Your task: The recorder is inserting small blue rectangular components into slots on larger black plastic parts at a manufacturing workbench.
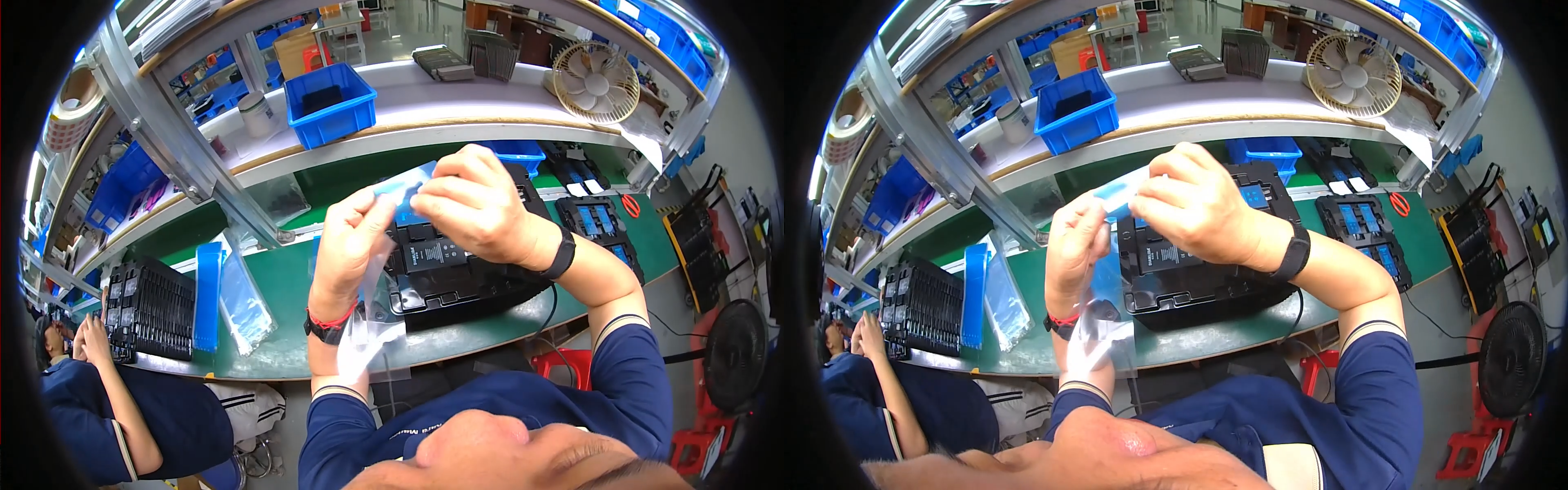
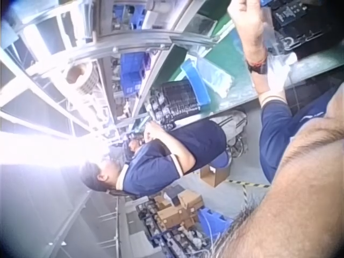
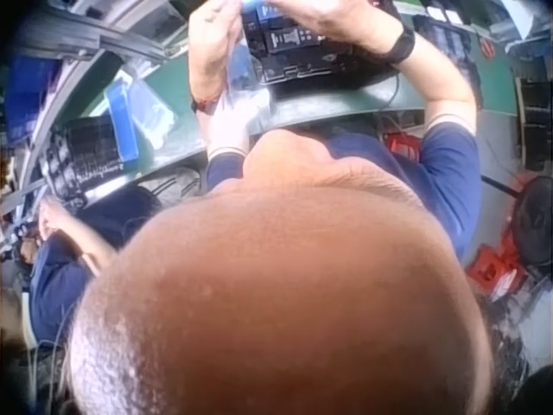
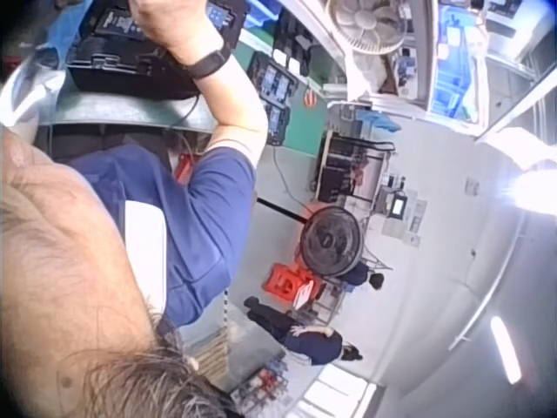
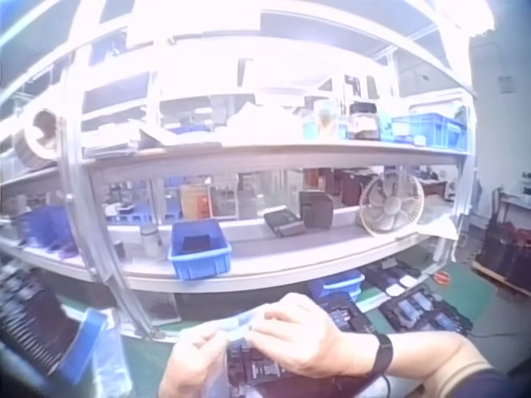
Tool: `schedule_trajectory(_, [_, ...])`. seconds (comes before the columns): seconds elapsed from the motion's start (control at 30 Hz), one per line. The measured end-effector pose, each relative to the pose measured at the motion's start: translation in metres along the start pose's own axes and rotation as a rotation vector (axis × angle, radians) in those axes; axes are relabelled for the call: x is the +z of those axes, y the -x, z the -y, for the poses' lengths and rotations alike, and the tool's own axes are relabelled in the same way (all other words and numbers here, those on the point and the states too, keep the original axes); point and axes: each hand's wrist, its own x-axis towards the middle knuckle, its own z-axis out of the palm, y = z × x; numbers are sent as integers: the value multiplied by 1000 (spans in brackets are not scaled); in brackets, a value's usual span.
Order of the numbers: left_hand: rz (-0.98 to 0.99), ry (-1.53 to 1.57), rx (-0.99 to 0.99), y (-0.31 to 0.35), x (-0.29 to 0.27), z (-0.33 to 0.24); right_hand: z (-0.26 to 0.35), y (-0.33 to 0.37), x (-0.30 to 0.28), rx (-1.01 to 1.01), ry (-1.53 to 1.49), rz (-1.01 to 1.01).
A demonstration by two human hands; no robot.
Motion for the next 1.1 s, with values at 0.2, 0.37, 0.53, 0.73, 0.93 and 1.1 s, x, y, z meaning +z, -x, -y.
schedule_trajectory(0.2, [-102, -340, 71, -1, -3, -2, -13, 6, -11, 593, -431, 64])
schedule_trajectory(0.37, [-82, -373, -27, 2, -1, -4, -15, 10, -12, 1114, -1114, 276])
schedule_trajectory(0.53, [-95, -468, 57, 6, -8, -8, -12, 20, -13, 1196, -1122, 212])
schedule_trajectory(0.73, [-355, -456, 361, 29, -40, -39, -7, 52, 1, 1479, -1136, 371])
schedule_trajectory(0.93, [-392, -362, 336, 33, -43, -45, -5, 59, 10, 1523, -1139, 441])
schedule_trajectory(1.1, [-347, -427, 288, 30, -40, -42, -7, 60, 10, 1537, -1120, 453])
